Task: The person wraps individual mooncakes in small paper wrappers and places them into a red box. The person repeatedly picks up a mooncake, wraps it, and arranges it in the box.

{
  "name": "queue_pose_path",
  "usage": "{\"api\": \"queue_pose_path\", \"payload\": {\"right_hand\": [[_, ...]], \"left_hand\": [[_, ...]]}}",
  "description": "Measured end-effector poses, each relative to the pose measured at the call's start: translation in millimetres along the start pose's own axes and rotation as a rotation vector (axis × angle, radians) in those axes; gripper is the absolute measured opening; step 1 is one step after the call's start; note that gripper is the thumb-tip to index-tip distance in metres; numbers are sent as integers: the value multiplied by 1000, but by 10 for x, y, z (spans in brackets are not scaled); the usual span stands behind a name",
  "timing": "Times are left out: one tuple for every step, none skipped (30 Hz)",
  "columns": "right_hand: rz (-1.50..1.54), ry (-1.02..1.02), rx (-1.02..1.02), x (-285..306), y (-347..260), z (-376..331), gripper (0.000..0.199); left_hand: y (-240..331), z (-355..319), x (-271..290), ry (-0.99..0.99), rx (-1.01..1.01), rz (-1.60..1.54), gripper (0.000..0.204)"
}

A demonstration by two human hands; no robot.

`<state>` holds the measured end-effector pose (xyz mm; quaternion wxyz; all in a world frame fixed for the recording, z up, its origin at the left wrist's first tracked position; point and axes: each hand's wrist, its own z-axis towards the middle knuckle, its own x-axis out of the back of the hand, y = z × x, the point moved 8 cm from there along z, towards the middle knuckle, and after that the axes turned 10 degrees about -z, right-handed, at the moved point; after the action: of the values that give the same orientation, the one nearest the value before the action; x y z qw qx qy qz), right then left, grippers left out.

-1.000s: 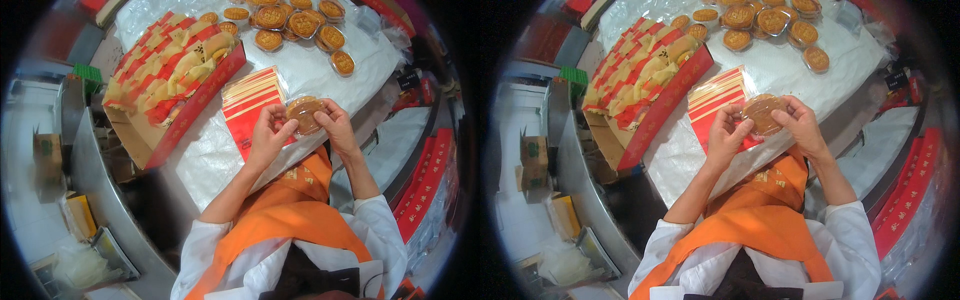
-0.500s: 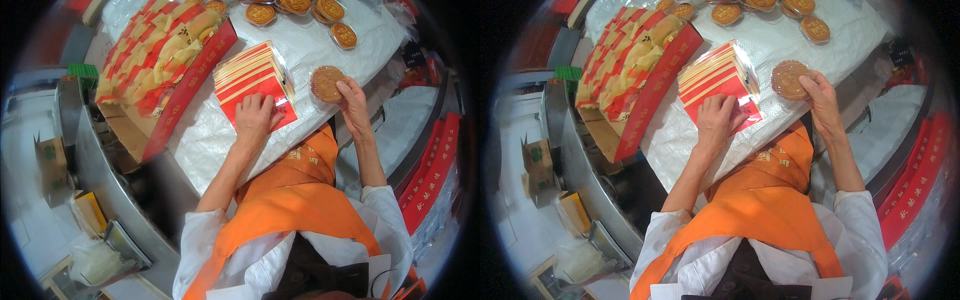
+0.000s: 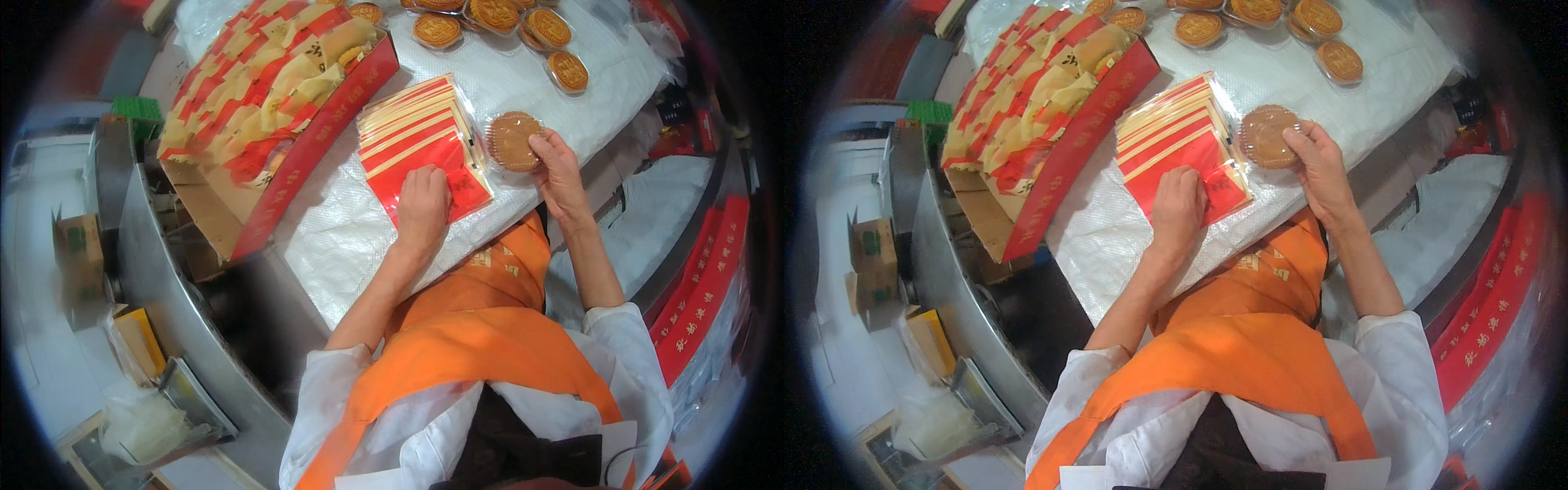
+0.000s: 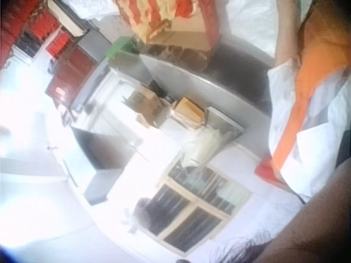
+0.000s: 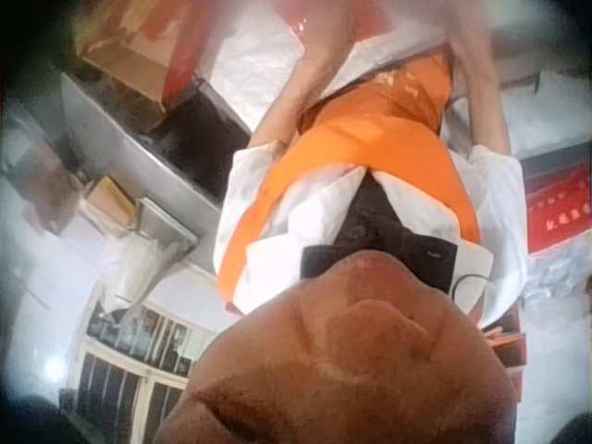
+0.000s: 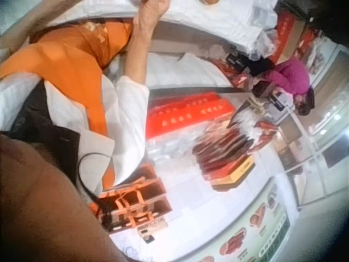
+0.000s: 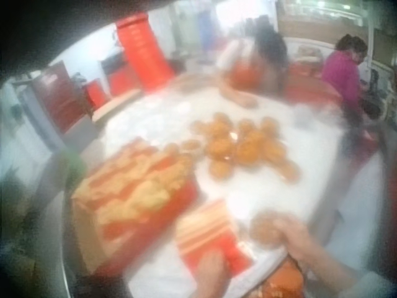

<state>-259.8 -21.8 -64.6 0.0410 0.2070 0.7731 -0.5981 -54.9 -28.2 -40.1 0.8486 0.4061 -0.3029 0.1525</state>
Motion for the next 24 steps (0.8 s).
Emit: {"api": "queue_pose_path", "payload": {"right_hand": [[11,-45,26,-70,-1,16,26],[-13,-22,-4,-107,65,30,27],[-66,-40,-44,-164,123,39,27],[-111,-65,-62,-223,163,29,28],[-164,-62,-108,-251,215,22,29],[-222,-70,-112,-274,217,5,34],[-234,-104,-88,-316,194,-9,36],[-259,-113,-93,-322,178,-22,38],[-284,-120,-100,-315,160,-45,40],[-357,-128,-86,-322,132,-34,41],[-430,-137,-69,-327,99,-19,42],[-479,-154,-16,-348,46,-21,43],[-510,-162,-56,-361,65,-1,43],[-520,-179,-62,-395,68,2,43],[-494,-235,-28,-481,44,-1,44],[-601,-250,-63,-528,77,4,41],[-674,-303,-54,-626,89,-24,38],[-775,-314,-94,-671,90,-12,36],[-574,-388,-38,-805,10,-96,35],[-649,-362,48,-862,-102,-120,36],[-688,-309,102,-895,-212,-151,38],[-654,-367,116,-945,-313,-277,39],[-595,-411,116,-972,-424,-406,41],[-490,-405,175,-1010,-547,-531,38]], "left_hand": [[-4,-15,14,5,2,-27,20],[-7,-24,26,15,-2,-57,22],[-16,-34,44,32,4,-82,24],[-26,-42,69,55,3,-109,25],[-38,-46,82,74,6,-134,27],[-43,-56,90,78,10,-146,26],[-53,-62,90,76,21,-158,26],[-60,-62,82,72,32,-172,26],[-37,-68,102,85,12,-163,25],[-15,-54,113,99,-11,-154,24],[16,-36,134,115,-41,-144,23],[39,-21,158,117,-51,-158,22],[68,3,185,118,-63,-172,21],[110,31,227,120,-92,-184,20],[134,74,223,58,-88,-212,20],[163,121,233,-2,-102,-239,19],[196,169,248,-60,-120,-265,19],[252,214,310,-51,-156,-231,17],[316,242,380,-40,-193,-197,15],[377,271,448,-32,-238,-163,14],[375,310,564,22,-225,-245,14],[363,337,684,70,-216,-329,15],[334,359,794,116,-193,-411,15],[266,338,908,185,-98,-509,8]]}}
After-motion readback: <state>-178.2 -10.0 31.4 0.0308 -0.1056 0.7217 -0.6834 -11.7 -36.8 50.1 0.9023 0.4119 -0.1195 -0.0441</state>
